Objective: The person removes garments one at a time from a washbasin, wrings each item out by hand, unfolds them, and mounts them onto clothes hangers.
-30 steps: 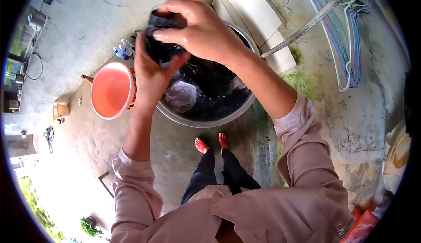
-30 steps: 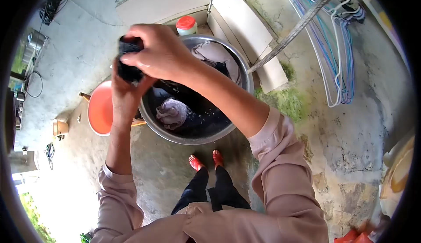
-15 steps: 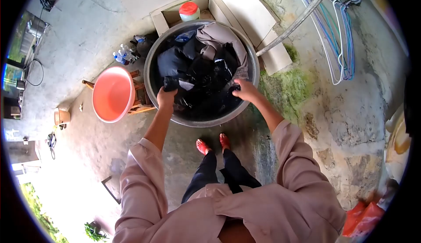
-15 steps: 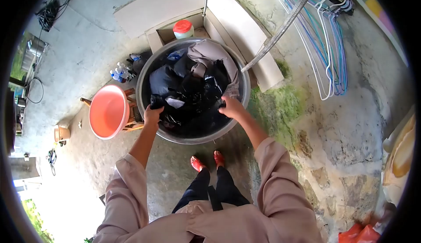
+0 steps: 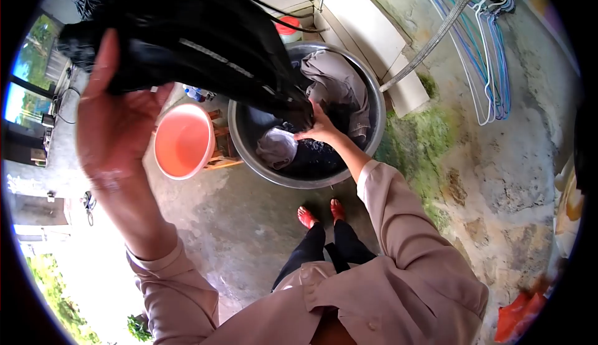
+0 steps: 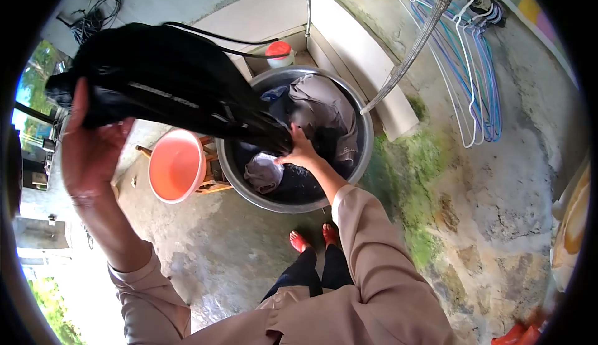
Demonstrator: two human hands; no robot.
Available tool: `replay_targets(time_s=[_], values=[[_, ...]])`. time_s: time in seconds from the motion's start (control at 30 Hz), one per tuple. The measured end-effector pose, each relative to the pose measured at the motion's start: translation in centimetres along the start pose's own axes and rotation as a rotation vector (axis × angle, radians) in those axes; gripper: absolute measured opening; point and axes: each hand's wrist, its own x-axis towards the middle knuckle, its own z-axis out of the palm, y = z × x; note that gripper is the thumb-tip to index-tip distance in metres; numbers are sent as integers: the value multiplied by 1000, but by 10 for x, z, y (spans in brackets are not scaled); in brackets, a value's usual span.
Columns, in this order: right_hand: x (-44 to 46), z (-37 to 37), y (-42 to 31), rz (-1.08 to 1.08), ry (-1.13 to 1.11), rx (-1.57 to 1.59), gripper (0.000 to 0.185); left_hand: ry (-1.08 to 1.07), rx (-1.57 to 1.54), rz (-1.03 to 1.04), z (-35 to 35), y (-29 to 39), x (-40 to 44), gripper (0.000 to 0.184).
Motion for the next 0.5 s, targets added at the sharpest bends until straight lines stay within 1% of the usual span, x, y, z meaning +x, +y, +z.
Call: replay_targets(time_s=[0.03, 0.07, 0.1, 0.13, 0.2, 0.23, 0.27, 0.3, 0.33, 0.37, 0.4, 0.43, 0.47, 0.5], values=[[16, 22, 32, 20, -44, 177, 105, -59, -5, 4, 1, 13, -1, 24], [11, 22, 10, 45, -73, 360, 79, -115, -10, 6, 0, 21, 0, 24], [5, 21, -14, 75, -98, 541, 55, -50, -66, 19, -1, 22, 1, 22], [1, 8, -37, 185, -99, 438, 48, 12, -27, 45, -11, 23, 4, 23], [-7, -15, -47, 406, -102, 225, 35, 137, 47, 93, -50, 11, 17, 23], [-10, -25, -37, 405, 18, 152, 32, 288, 138, 163, -65, -4, 22, 26], [-11, -35, -20, 251, 148, -142, 41, 394, 163, 214, -79, -25, 28, 29], [-9, -53, -15, 210, 154, -378, 60, 383, 169, 176, -84, -47, 26, 30], [-12, -64, -31, 267, 203, -420, 63, 500, 171, 104, -123, -66, 37, 32], [-9, -80, -50, 257, 120, -404, 65, 501, 265, 102, -142, -89, 40, 36], [-4, -94, -67, 248, 38, -388, 67, 563, 307, 73, -165, -114, 46, 37], [-1, -100, -80, 119, 70, -379, 66, 563, 285, 44, -182, -139, 49, 37], [3, -102, -92, -11, 101, -367, 65, 581, 299, -36, -198, -160, 49, 37], [6, -103, -106, -141, 130, -351, 65, 633, 376, -95, -193, -173, 48, 38]])
